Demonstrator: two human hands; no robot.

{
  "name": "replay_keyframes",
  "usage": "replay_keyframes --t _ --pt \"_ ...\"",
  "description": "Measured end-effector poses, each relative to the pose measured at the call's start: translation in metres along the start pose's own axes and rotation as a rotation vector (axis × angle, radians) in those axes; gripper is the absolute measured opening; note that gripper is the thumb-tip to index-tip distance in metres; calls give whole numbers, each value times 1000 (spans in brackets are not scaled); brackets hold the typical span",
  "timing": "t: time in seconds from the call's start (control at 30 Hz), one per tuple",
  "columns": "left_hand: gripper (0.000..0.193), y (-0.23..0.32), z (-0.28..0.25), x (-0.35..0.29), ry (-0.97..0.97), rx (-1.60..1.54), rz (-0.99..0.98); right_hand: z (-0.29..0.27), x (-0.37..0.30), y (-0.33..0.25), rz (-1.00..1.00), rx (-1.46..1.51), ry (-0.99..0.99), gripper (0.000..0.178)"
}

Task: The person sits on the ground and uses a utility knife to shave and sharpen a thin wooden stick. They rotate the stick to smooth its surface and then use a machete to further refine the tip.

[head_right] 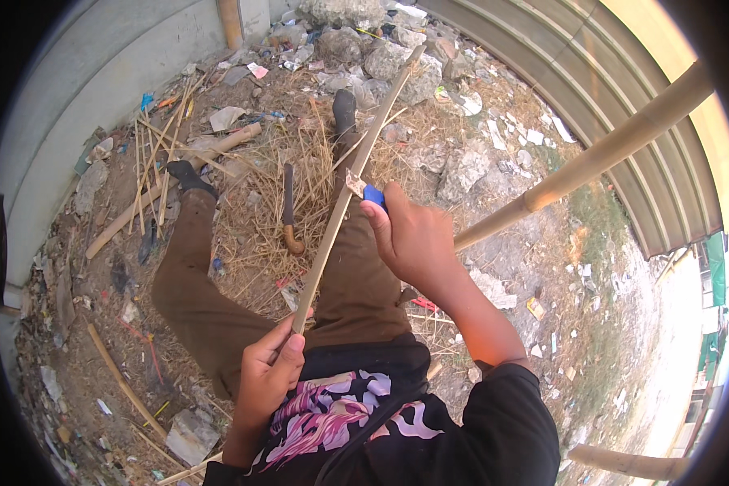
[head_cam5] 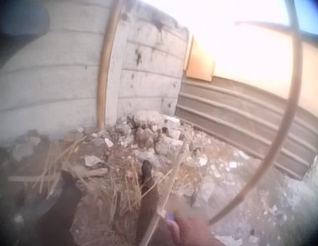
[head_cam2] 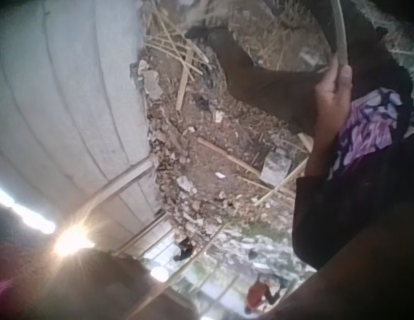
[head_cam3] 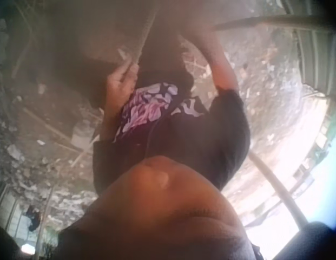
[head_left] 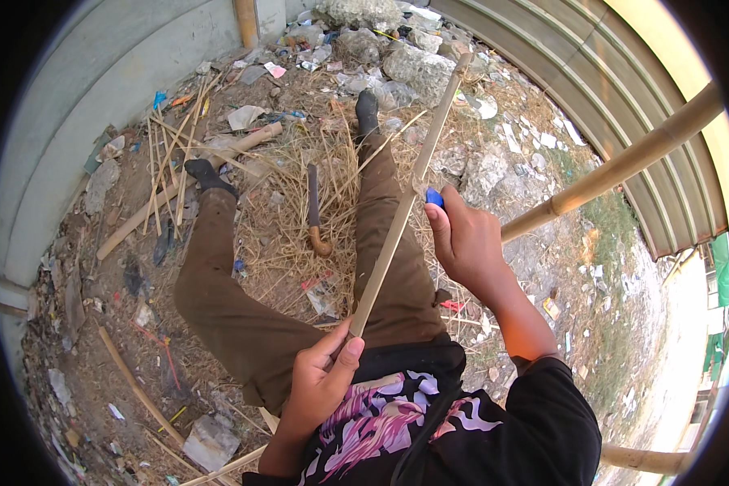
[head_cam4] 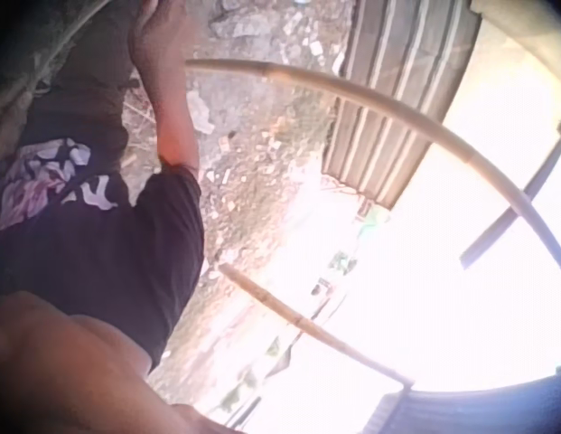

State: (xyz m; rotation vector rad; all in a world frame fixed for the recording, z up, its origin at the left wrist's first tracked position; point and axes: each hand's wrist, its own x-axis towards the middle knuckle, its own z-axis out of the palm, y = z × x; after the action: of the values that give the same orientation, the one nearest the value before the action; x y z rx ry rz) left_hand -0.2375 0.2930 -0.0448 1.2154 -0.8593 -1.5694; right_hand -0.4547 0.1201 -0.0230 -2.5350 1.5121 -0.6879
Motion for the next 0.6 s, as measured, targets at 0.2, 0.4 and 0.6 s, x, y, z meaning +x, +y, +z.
replay_keyframes --t 0.2,0.4,0.6 --pt "45 6 -2 5 -4 -41 -16 13 -47 -40 -527 135 -189 45" --pt "45 6 -2 5 31 28 -5 5 -21 -22 -238 27 -97 41" --pt "44 6 -3 7 31 8 -18 10 -37 -34 -454 146 -204 40"
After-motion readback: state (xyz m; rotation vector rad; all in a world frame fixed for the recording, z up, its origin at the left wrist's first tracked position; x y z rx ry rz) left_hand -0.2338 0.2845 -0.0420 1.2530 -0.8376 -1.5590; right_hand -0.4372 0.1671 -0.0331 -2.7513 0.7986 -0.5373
